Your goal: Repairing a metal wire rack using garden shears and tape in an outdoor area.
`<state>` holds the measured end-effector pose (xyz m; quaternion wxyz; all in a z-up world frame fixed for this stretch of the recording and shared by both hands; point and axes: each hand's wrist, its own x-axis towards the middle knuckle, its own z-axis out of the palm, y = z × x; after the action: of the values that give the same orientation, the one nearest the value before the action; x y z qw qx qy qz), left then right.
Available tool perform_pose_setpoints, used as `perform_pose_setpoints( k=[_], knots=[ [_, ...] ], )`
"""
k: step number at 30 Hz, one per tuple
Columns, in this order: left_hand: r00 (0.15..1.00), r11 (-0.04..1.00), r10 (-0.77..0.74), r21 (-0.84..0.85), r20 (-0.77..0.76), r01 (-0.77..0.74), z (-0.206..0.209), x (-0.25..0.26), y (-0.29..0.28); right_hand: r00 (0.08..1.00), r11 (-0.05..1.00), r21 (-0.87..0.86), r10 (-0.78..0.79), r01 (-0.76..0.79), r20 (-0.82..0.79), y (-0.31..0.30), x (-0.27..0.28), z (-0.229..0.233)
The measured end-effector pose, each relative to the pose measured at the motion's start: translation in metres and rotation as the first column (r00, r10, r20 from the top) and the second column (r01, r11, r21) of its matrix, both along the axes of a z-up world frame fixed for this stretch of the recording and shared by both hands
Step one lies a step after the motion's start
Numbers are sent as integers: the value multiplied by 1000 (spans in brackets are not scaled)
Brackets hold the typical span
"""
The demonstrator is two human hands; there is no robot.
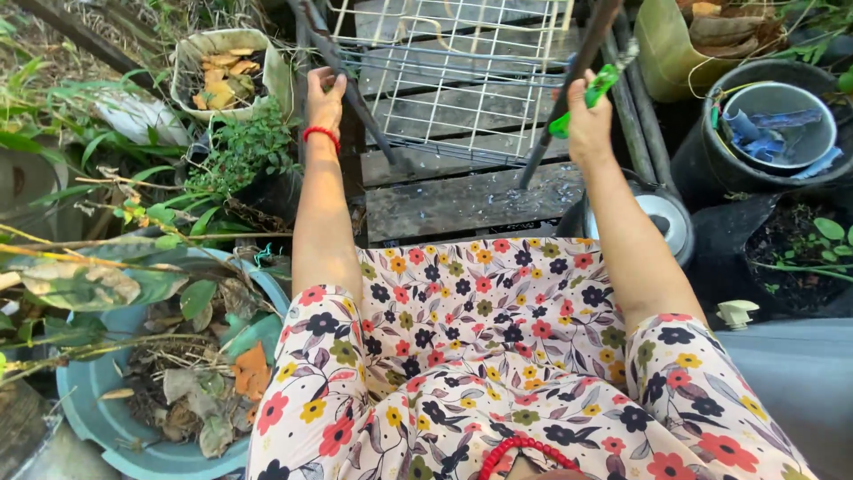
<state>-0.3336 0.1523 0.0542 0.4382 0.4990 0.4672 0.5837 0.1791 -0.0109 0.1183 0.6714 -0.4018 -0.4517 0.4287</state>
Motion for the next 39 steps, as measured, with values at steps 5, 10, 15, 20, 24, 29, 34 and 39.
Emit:
perform_pose_setpoints(
  k=[5, 10, 15, 20, 24, 29, 34, 39],
  knots=[
    [961, 967, 170, 224, -216, -121, 61, 30, -32, 998, 998, -4, 62, -62, -14, -16, -1, 14],
    [1000, 989, 1, 150, -1, -1, 71, 48, -26, 997, 996, -41, 73, -74, -22, -35, 13, 19],
    [962, 989, 83, 139, -261, -47, 85, 74, -73, 985, 1000, -29, -6, 1, -172, -56, 48, 7],
    [911, 990, 56, 142, -408, 2, 94, 80, -134, 989, 998, 2, -56, 57, -137, -96, 63, 5],
    [871, 992, 62, 124, -487, -1, 87, 53, -151, 987, 989, -40, 139, -142, -79, -141, 48, 32],
    [856, 995, 101, 60, -506, -82, 98, 50, -166, 968, 986, -19, 156, -163, -198, -138, 44, 17],
    [760, 987, 143, 33, -634, -158, 112, 45, -194, 979, 981, -185, -94, 60, -183, -127, 56, -48],
    [490, 973, 26, -91, -871, -214, 131, 88, -268, 937, 778, -616, -295, 122, -186, -121, 52, -150]
  ],
)
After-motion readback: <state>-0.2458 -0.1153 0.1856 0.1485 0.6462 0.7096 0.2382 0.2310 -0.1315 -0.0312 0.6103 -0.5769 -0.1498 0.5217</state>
